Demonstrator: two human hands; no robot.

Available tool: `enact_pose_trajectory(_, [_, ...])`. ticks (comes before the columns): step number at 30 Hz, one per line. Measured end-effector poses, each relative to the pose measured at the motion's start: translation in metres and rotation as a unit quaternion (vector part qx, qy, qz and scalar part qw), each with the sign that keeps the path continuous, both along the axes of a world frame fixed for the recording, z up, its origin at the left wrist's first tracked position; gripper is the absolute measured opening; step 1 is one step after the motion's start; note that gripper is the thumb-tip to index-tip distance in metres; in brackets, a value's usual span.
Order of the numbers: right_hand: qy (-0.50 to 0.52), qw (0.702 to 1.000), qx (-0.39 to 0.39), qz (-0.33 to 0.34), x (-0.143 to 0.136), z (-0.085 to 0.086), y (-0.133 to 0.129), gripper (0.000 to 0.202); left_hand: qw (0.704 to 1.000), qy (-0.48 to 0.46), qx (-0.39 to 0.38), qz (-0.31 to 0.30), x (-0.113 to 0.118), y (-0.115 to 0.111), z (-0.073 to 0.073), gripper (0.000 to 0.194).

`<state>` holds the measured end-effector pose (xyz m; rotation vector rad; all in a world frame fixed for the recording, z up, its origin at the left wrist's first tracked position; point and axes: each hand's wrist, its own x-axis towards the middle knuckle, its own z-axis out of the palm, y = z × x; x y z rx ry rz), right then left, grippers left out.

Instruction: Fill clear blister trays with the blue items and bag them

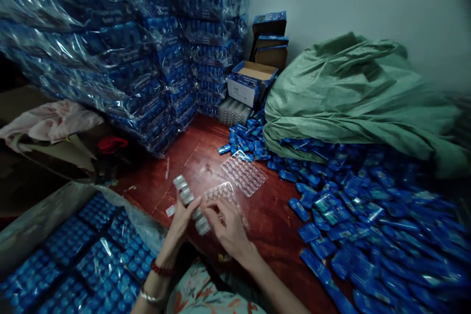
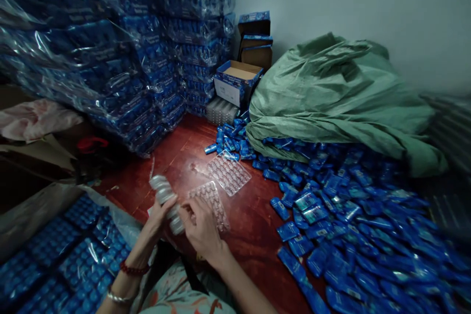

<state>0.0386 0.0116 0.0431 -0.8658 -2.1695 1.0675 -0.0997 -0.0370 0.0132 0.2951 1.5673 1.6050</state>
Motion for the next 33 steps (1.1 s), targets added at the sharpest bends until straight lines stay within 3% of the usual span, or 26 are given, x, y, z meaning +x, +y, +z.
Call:
enact_pose_trajectory(3, [0.048,0.992,-0.115,0.023,-0.005,0.003,-0.006,0.024,0.999,-0.017,0.003,-0.027,0.014,0.003,0.003,0.059])
enact_pose_trajectory(5, [0.067,0.979,-0.191,0.016,-0.007,0.000,-0.005,0.018,0.999,-0.004,0.003,-0.041,0.018,0.002,0.006,0.056])
enact_pose_trajectory(10, [0.149,0.916,-0.372,0.019,-0.008,-0.007,-0.001,0.016,0.995,0.046,-0.007,-0.089,0.013,-0.002,0.011,0.050])
enact_pose_trajectory(13, [0.186,0.885,-0.425,0.032,-0.008,-0.009,0.000,0.019,0.993,0.013,0.001,-0.116,0.008,-0.005,0.007,0.049])
enact_pose_trajectory(19, [0.181,0.865,-0.466,0.043,-0.012,-0.012,-0.002,0.021,0.986,-0.105,-0.001,-0.131,0.008,-0.011,-0.002,0.050])
enact_pose_trajectory(21, [0.169,0.893,-0.418,0.016,-0.013,-0.010,0.002,0.021,0.986,-0.129,0.002,-0.109,0.006,-0.011,-0.001,0.053])
enact_pose_trajectory(23, [0.151,0.939,-0.307,-0.048,-0.012,-0.011,0.012,0.022,0.987,-0.136,0.006,-0.084,0.001,-0.012,0.001,0.054])
enact_pose_trajectory(25, [0.129,0.965,-0.201,-0.108,-0.009,-0.015,0.026,0.023,0.991,-0.126,0.006,-0.053,-0.009,-0.012,0.001,0.056])
enact_pose_trajectory(29, [0.074,0.983,-0.059,-0.158,0.001,-0.025,0.050,0.023,0.996,-0.090,-0.018,0.012,-0.027,-0.014,0.000,0.059])
enact_pose_trajectory(33, [-0.043,0.975,0.191,-0.106,0.003,-0.029,0.053,0.023,0.996,-0.090,-0.008,0.000,-0.025,-0.013,0.004,0.058])
